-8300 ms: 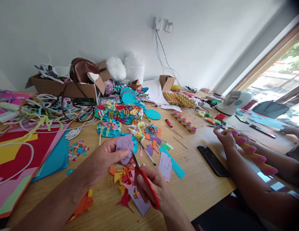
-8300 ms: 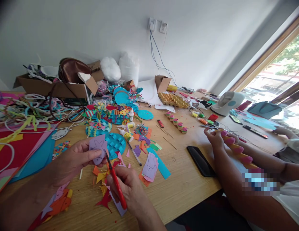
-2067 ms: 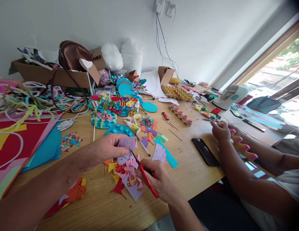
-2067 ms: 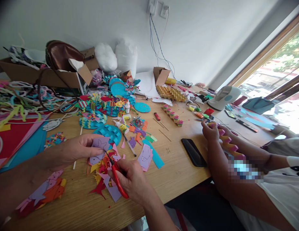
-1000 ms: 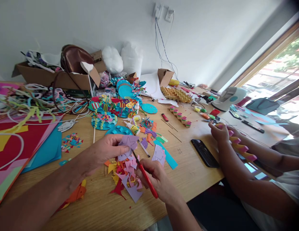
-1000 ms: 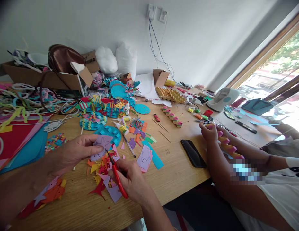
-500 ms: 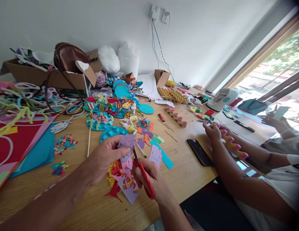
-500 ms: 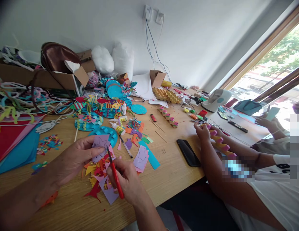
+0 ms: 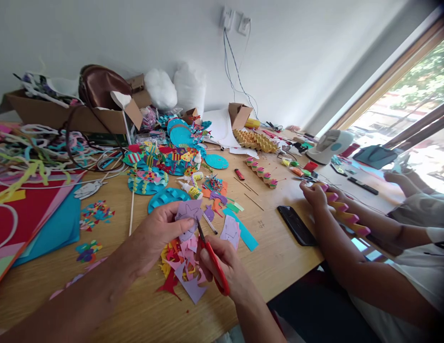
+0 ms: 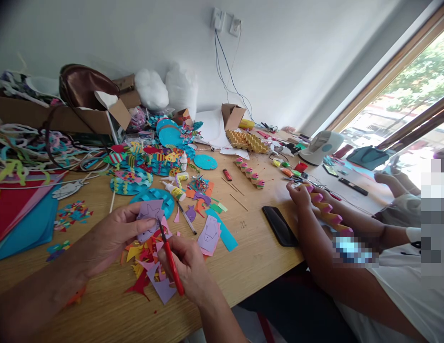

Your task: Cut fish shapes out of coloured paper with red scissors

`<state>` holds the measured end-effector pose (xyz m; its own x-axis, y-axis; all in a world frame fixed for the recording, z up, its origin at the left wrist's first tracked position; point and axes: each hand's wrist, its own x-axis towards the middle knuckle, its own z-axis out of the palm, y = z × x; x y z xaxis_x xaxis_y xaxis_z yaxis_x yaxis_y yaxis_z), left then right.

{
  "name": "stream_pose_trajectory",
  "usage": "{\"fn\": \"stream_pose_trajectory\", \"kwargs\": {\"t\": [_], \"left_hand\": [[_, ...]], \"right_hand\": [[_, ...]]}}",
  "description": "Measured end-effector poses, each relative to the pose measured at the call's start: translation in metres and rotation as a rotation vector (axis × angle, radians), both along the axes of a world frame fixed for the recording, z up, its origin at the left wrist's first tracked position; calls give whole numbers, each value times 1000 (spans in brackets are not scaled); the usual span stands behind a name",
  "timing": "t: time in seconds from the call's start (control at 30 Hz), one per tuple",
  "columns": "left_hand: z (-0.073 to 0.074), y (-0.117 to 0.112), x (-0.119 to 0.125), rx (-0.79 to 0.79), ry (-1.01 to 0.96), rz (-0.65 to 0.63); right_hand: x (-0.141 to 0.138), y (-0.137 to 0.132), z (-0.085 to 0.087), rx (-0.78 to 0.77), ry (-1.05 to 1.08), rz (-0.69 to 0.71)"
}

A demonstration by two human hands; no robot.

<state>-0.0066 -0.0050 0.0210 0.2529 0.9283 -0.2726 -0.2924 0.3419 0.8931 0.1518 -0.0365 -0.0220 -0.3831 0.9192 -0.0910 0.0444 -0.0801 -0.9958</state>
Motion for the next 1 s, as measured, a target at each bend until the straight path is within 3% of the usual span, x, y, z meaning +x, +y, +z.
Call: {"fn": "stream_pose_trajectory", "kwargs": {"t": [0.3, 0.8, 1.0], "left_hand": [[5, 2, -6, -43, 32, -65], [5, 3, -6, -39, 35, -66], [4, 4, -8, -54, 91, -94]], "right_hand": [[5, 0, -5, 14, -10, 60], [6, 3, -4, 10, 26, 72], [8, 3, -5, 76, -69, 54]]}}
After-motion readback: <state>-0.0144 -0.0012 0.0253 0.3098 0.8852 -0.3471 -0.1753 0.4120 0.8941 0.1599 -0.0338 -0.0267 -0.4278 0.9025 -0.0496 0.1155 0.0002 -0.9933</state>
